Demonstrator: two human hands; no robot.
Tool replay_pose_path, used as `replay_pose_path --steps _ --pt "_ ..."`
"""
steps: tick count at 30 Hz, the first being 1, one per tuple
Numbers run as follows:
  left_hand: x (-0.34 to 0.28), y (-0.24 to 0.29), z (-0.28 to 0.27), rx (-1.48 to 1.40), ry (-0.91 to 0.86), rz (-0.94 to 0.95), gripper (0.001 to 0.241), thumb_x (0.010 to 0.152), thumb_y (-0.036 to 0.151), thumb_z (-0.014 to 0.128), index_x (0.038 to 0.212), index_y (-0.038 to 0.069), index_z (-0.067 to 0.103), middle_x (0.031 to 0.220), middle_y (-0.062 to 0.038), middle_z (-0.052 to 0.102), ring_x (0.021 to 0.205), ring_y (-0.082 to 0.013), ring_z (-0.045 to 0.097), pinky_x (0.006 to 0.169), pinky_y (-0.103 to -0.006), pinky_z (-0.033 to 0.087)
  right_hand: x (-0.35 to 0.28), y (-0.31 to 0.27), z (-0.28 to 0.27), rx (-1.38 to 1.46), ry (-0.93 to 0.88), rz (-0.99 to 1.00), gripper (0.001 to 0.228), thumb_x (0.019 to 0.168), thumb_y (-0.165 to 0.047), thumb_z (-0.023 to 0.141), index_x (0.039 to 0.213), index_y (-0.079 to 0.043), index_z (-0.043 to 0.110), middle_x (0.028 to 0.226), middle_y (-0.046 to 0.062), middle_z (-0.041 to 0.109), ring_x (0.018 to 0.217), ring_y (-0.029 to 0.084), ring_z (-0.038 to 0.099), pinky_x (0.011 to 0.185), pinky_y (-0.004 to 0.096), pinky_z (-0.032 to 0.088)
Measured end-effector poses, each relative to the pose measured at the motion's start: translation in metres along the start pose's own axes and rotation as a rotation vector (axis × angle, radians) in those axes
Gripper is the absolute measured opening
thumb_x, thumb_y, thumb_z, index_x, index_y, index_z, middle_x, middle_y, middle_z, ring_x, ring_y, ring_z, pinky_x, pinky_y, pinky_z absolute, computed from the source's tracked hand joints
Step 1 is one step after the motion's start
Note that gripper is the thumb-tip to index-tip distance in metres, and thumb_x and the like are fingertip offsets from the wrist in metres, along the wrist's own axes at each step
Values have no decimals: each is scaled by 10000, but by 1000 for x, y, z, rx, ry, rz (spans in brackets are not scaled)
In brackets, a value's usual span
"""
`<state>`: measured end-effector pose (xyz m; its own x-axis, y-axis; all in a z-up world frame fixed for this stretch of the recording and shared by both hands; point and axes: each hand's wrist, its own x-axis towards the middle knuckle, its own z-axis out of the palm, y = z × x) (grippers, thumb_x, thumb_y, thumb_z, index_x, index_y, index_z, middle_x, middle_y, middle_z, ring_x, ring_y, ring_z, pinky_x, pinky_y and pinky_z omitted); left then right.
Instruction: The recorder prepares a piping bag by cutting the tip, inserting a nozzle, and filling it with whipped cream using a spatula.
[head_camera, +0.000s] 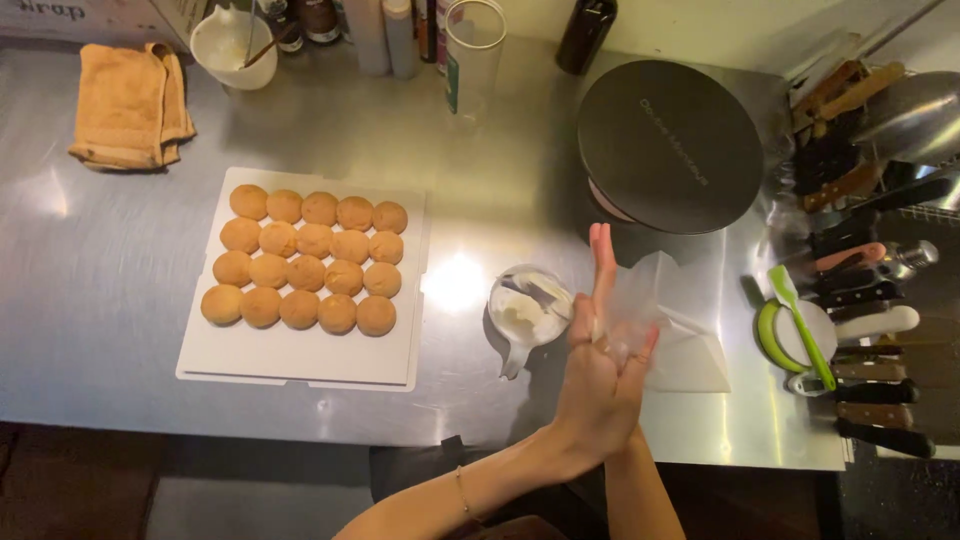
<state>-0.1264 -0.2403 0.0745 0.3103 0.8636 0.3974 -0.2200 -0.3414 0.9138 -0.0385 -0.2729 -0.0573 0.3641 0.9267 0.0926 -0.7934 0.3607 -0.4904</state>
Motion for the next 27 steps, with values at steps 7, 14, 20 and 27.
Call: replay_pose_path --steps 7,14,20,27 --pt "-45 -51 11 42 -243 -376 262 1002 161 534 1002 -66 665 949 -259 684 1110 -417 561 976 -459 449 -18 5 -41 1340 18 251 604 1108 -151 487 1658 -45 259 1431 49 418 1252 168 388 1091 240 313" --pt "-56 -50 7 -100 -231 -351 260 1029 161 503 1054 -48 657 830 -209 681 766 -373 680 715 -431 529 0 9 -36 2640 92 593 563 1090 -151 442 1599 11 262 1538 101 327 1428 216 277 1192 334 167" --pt "-49 -32 -4 -56 -288 -407 275 1053 205 496 1036 -26 644 814 -211 682 744 -390 674 677 -446 517 54 19 -28 4553 124 503 756 959 -219 336 1647 6 121 1695 250 229 1596 408 185 1278 551 21" --pt "-54 -25 -7 -85 -307 -423 306 1090 233 494 991 -20 635 815 -208 671 753 -384 670 685 -454 502 63 29 -56 4518 -70 451 850 807 -136 344 1632 -9 182 1689 248 244 1595 418 151 1262 582 -13"
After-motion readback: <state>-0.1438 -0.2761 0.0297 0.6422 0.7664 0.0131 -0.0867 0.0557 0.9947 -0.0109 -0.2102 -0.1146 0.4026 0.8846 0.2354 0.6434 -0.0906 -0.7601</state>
